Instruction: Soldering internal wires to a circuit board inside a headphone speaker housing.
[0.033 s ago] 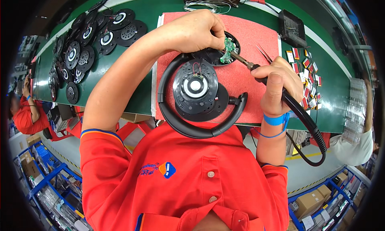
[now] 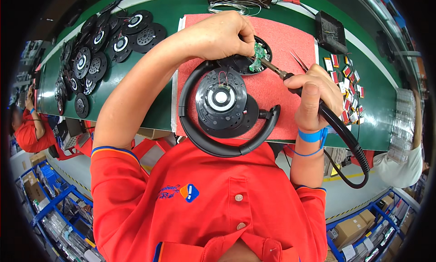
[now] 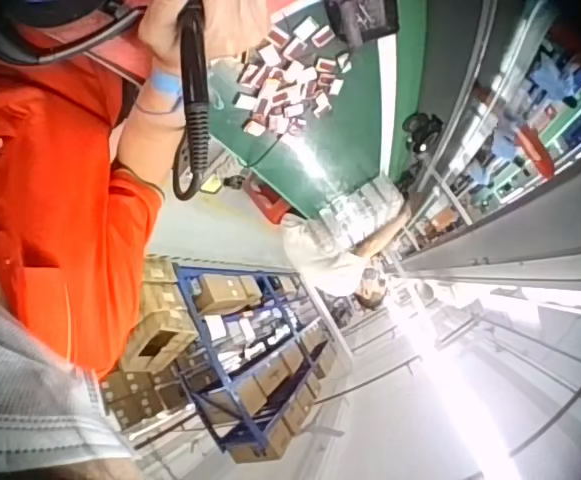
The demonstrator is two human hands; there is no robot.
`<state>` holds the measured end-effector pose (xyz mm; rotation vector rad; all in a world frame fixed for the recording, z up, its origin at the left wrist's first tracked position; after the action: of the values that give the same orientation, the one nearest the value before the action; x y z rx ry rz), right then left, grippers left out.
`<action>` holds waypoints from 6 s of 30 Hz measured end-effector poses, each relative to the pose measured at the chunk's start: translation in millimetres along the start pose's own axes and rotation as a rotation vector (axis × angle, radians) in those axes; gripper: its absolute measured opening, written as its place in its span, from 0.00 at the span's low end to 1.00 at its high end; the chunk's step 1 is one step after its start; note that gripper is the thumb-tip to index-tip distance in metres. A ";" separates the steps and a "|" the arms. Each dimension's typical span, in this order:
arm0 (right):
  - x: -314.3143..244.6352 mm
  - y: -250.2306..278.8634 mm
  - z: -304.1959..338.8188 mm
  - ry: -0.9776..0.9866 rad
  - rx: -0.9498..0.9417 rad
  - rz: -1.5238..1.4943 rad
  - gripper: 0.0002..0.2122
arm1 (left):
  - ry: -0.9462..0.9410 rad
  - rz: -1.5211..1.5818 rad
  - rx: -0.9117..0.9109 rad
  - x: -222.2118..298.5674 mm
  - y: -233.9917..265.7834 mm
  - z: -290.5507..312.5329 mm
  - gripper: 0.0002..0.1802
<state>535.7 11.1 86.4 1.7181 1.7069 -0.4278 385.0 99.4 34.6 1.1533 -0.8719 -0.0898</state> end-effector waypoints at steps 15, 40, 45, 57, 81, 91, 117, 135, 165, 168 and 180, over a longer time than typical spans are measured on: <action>-2.8 -5.7 -1.4 0.000 -0.015 0.036 0.18 | -0.015 0.012 0.035 -0.9 0.3 0.4 0.08; -5.3 6.0 -0.6 0.048 0.092 0.045 0.19 | -0.158 -0.043 0.396 20.0 -1.1 16.5 0.05; -4.5 8.0 0.6 0.051 0.087 0.044 0.18 | -0.233 -0.142 0.523 26.8 1.4 18.2 0.05; -0.4 2.3 -2.5 0.020 0.032 0.013 0.07 | -0.190 -0.174 0.348 26.0 0.7 14.8 0.04; -3.9 4.7 1.4 0.053 0.061 0.035 0.18 | -0.191 -0.298 0.374 31.3 0.1 14.3 0.04; -7.6 5.8 49.9 -0.248 0.091 -0.102 0.12 | -0.212 -0.189 0.445 27.9 0.6 15.9 0.04; -17.6 -4.0 14.6 0.093 0.022 0.103 0.12 | -0.252 -0.226 0.448 28.0 0.2 18.4 0.04; -10.8 -7.6 16.0 0.068 -0.006 0.100 0.10 | -0.325 -0.358 0.490 38.3 1.3 17.6 0.03; 38.6 99.2 15.5 -0.295 0.320 0.498 0.07 | -0.291 -0.422 0.457 43.2 4.2 20.3 0.03; 17.7 72.4 38.2 -0.495 0.417 0.059 0.08 | -0.321 -0.303 0.478 36.9 7.6 26.8 0.04; -38.5 -45.7 91.1 -0.267 -0.479 -0.035 0.17 | 0.164 -0.440 0.655 -78.3 110.0 107.4 0.08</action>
<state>508.0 -81.1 35.4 1.2286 1.4975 -0.2258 223.6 104.2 95.2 1.9284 -0.4916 -0.0688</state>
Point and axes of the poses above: each hand's wrist, its own z-axis away from the middle knuckle, its own y-axis out of the back of the hand, x = y × z, the point moved 7 cm from there along -z, towards the middle knuckle, and after that the axes turned 14 degrees about -z, right-handed, at the moved point
